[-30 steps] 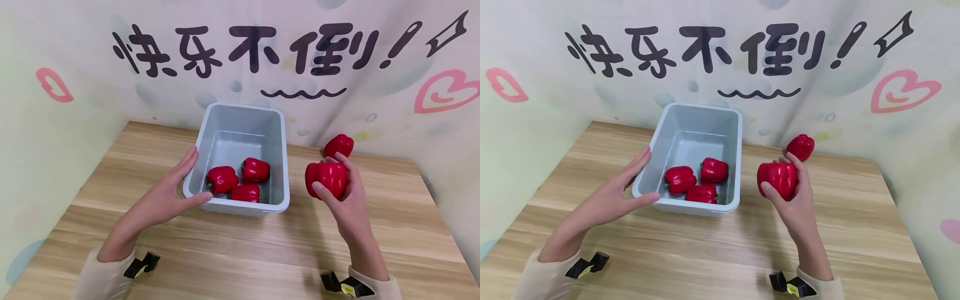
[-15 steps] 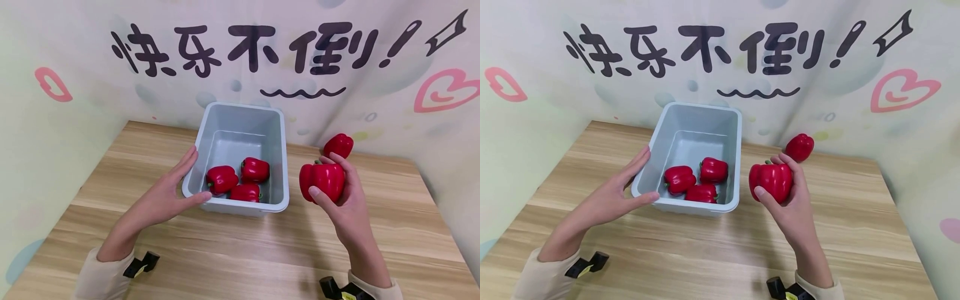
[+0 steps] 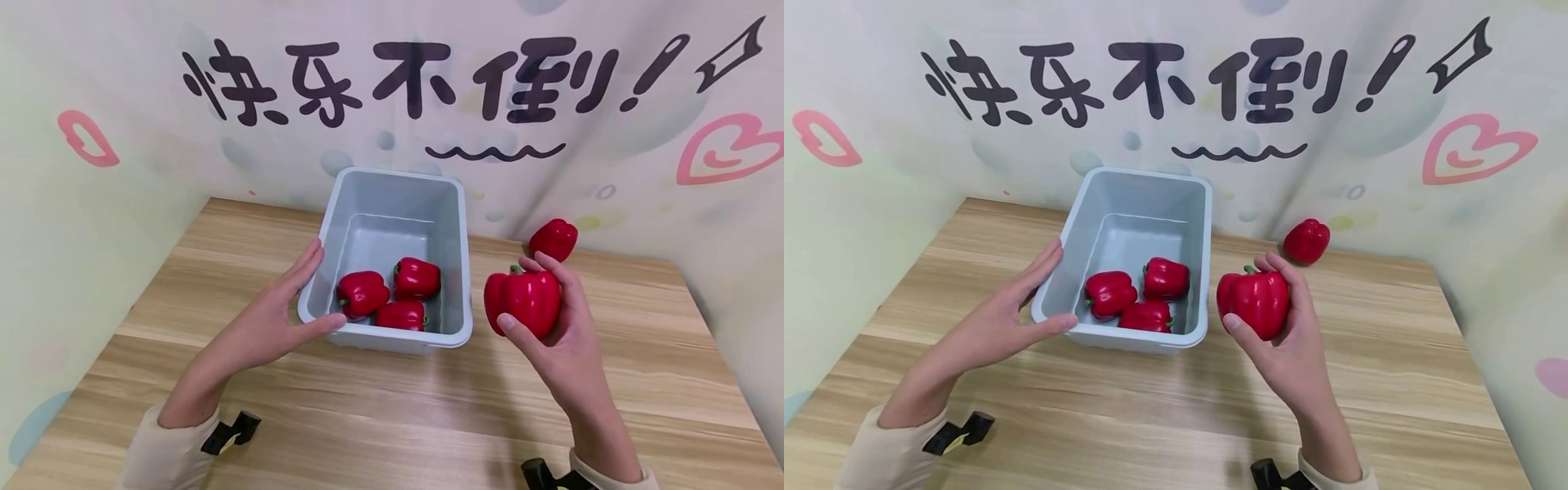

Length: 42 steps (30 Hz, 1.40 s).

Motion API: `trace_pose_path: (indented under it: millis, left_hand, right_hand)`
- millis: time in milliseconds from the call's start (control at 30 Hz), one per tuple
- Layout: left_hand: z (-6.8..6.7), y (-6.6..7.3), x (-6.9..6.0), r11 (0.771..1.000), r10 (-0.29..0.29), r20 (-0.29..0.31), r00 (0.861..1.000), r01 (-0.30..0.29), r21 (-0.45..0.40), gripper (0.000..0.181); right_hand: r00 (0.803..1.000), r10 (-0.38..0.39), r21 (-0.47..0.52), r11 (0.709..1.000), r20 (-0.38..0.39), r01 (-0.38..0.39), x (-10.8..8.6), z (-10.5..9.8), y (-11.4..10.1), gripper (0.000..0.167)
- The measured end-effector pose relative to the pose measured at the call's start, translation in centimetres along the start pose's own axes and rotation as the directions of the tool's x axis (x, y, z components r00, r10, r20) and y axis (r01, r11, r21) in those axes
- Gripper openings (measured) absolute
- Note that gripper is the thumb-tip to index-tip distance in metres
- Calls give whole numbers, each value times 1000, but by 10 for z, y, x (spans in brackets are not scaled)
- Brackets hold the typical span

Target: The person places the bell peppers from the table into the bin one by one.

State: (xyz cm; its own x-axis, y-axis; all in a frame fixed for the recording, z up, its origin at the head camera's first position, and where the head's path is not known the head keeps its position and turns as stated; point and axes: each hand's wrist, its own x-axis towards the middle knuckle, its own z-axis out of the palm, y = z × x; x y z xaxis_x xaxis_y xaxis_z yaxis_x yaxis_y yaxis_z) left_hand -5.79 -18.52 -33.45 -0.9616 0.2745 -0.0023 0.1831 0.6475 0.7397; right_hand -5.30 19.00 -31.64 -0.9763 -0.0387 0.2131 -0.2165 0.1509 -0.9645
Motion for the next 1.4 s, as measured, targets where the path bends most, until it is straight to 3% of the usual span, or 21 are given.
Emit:
trace_pose_path:
  millis: [200, 800, 1400]
  left_hand:
    - [0, 0, 0, 1000, 1, 1, 1000, -1, -4, 103]
    - [1, 1, 0, 1000, -2, 8, 1000, 2, -22, 103]
    - [1, 0, -1, 1000, 0, -1, 1000, 0, -6, 102]
  right_hand:
    - [1000, -20, -26, 999, 20, 21, -2, 3, -2, 88]
    - [991, -108, 37, 994, 74, 105, -7, 13, -4, 89]
    - [974, -198, -79, 975, 112, 207, -12, 26, 0, 97]
